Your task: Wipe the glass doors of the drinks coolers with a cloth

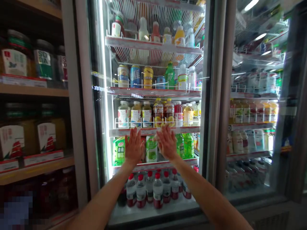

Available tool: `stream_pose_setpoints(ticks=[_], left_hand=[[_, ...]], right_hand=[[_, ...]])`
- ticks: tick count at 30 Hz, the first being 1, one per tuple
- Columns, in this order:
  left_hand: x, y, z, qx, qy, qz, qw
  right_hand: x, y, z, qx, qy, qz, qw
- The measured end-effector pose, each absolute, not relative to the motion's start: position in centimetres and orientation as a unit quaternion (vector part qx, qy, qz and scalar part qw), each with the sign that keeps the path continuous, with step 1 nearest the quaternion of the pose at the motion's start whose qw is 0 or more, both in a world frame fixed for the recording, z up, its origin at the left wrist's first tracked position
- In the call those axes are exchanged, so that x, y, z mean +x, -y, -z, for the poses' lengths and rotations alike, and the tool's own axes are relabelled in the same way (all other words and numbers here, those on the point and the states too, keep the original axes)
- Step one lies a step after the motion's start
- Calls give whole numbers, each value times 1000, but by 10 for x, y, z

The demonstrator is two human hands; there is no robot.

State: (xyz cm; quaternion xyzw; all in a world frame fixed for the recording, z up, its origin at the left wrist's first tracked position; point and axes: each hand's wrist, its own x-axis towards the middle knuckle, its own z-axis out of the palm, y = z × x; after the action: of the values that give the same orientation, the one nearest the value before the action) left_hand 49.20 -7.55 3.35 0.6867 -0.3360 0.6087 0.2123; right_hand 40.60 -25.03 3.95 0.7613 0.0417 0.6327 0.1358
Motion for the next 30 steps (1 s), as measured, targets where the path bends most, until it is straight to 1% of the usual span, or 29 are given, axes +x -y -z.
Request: stream_pose_setpoints(ticks=[2,3,5,7,9,10,12,14,16,18,21,23,24,26,28,30], left_hand=[[491,71,-31,687,343,-609,198],[490,68,-28,691,347,-605,189],[488,62,-21,702,358,-592,170],[485,58,-11,711,367,-578,158],[482,57,0,720,370,-566,157],[479,58,6,722,373,-561,158],[474,63,16,719,394,-552,152],[469,67,26,710,424,-544,142],[467,68,34,707,435,-539,142],[469,65,38,712,422,-541,150],[474,55,37,718,393,-551,164],[476,52,34,725,371,-552,176],[476,52,32,730,363,-550,181],[475,54,29,738,351,-546,184],[473,54,28,743,352,-541,177],[474,48,29,747,352,-538,172]], right_hand=[[405,246,-31,787,-98,-584,171],[400,257,-28,787,-84,-588,167],[384,295,-26,761,15,-638,116],[370,334,-25,702,151,-695,39],[366,346,-22,644,237,-727,-17],[368,339,-18,637,242,-731,-23],[380,306,-6,681,168,-712,15],[391,269,8,755,37,-649,86],[394,255,19,794,-46,-591,138],[385,272,20,791,-23,-595,139],[370,319,11,719,149,-677,56],[371,324,7,674,210,-708,17],[376,314,8,678,198,-708,19],[392,275,16,727,102,-677,59],[407,232,26,783,-19,-612,110],[413,211,29,807,-94,-565,144]])
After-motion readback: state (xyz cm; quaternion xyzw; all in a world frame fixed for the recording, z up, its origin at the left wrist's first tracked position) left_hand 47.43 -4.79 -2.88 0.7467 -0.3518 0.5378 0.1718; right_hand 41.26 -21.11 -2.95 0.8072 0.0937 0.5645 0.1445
